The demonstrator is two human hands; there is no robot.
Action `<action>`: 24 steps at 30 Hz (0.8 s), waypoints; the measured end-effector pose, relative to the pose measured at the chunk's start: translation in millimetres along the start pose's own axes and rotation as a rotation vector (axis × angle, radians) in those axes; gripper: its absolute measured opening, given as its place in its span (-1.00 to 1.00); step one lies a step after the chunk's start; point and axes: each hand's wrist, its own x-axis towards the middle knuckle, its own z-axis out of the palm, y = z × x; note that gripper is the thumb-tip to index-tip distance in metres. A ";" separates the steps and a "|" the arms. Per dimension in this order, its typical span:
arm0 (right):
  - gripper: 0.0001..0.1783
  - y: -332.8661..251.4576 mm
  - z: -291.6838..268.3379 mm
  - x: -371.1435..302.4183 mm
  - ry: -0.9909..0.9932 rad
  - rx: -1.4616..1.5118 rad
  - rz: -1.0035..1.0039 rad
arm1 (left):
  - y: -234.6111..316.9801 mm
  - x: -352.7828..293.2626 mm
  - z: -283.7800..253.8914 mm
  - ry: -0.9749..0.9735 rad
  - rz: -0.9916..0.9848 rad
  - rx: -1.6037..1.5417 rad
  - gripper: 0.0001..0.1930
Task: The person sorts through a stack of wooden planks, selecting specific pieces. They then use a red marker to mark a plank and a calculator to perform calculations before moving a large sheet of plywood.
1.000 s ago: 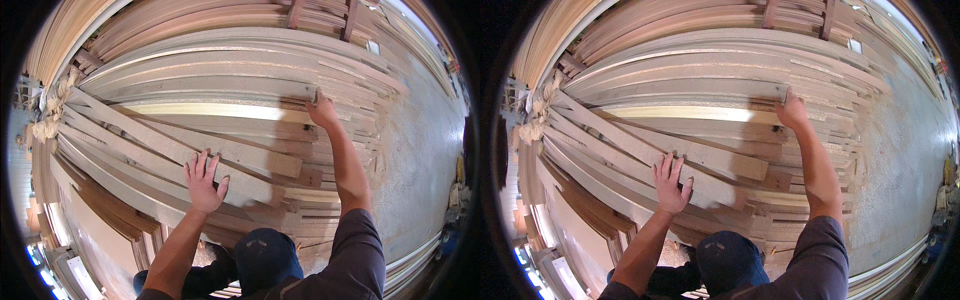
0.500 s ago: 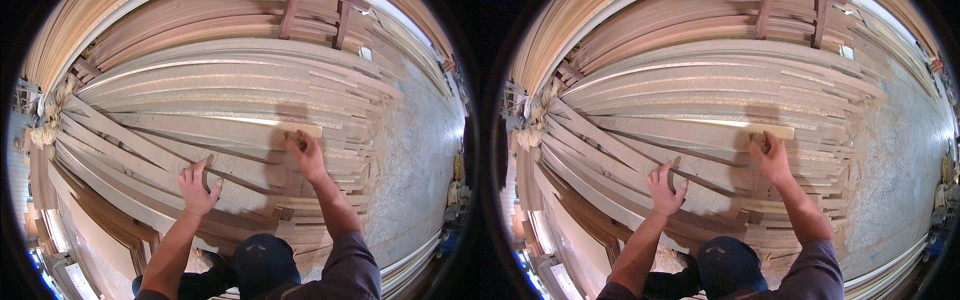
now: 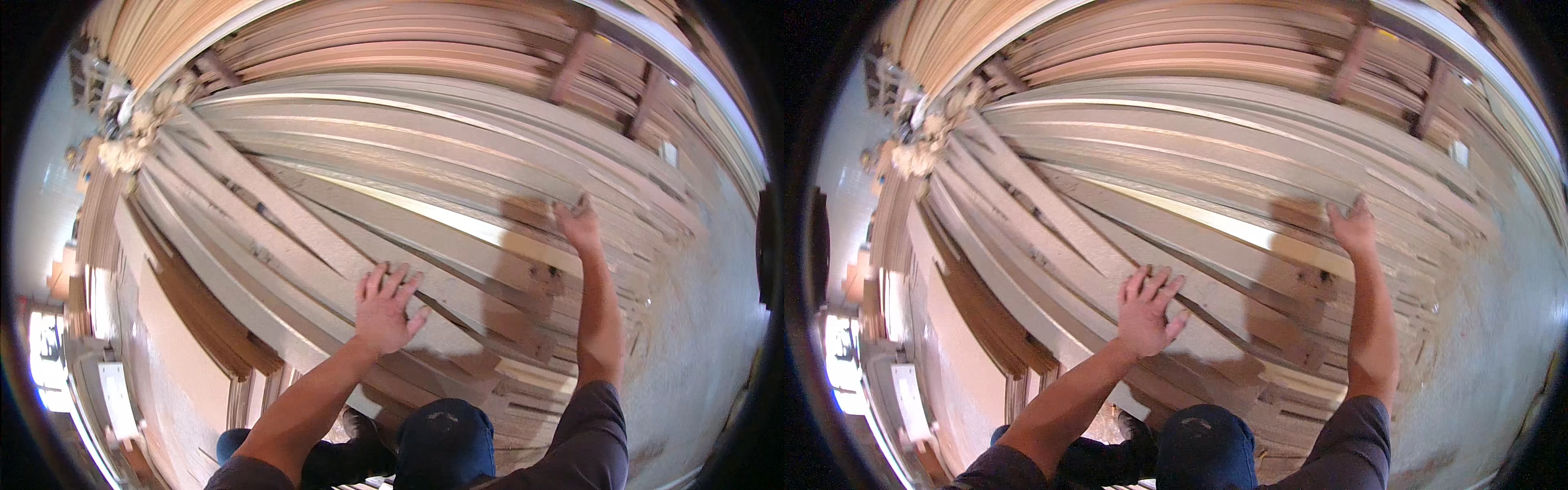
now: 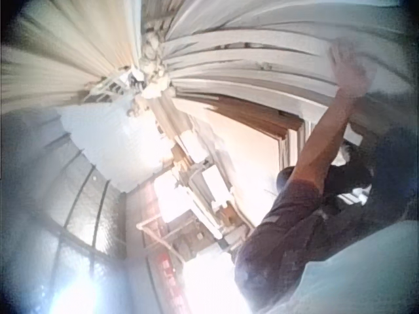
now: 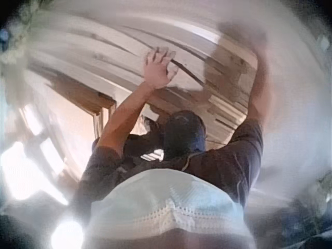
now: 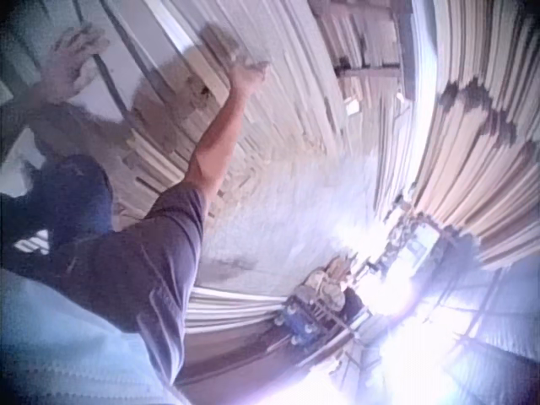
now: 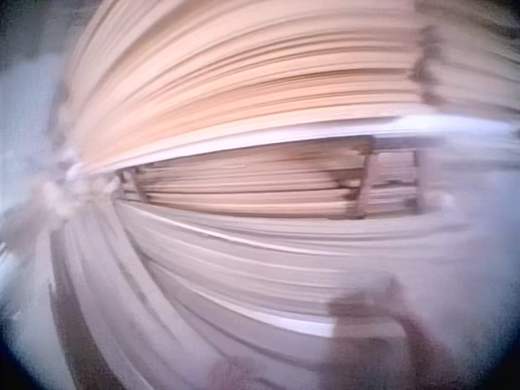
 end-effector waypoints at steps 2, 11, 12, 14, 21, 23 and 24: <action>-0.03 0.7 12.9 4.0 0.029 0.080 0.035 | -1.2 -2.8 3.4 -0.019 -0.007 -0.002 -0.32; -0.22 54.5 26.3 17.3 0.236 0.654 0.356 | 2.5 1.6 -0.8 -0.130 -0.030 -0.027 -0.32; -0.29 52.0 29.4 7.6 0.227 0.689 0.350 | 0.6 -1.0 -1.0 -0.133 -0.041 -0.023 -0.31; -0.42 41.8 22.4 -19.1 0.226 0.757 0.341 | -0.9 -4.7 2.7 -0.136 -0.047 -0.022 -0.31; -0.50 -58.3 -48.9 -79.3 -0.276 -0.260 0.185 | 0.4 -5.3 -6.9 -0.235 -0.081 0.009 -0.29; -0.47 -52.3 -41.2 -44.3 -0.055 -0.294 -0.003 | 1.7 0.0 -6.2 -0.235 -0.062 0.008 -0.29; -0.38 -37.3 -32.0 -24.8 0.042 -0.293 -0.084 | 2.5 3.0 -6.1 -0.238 -0.053 -0.001 -0.29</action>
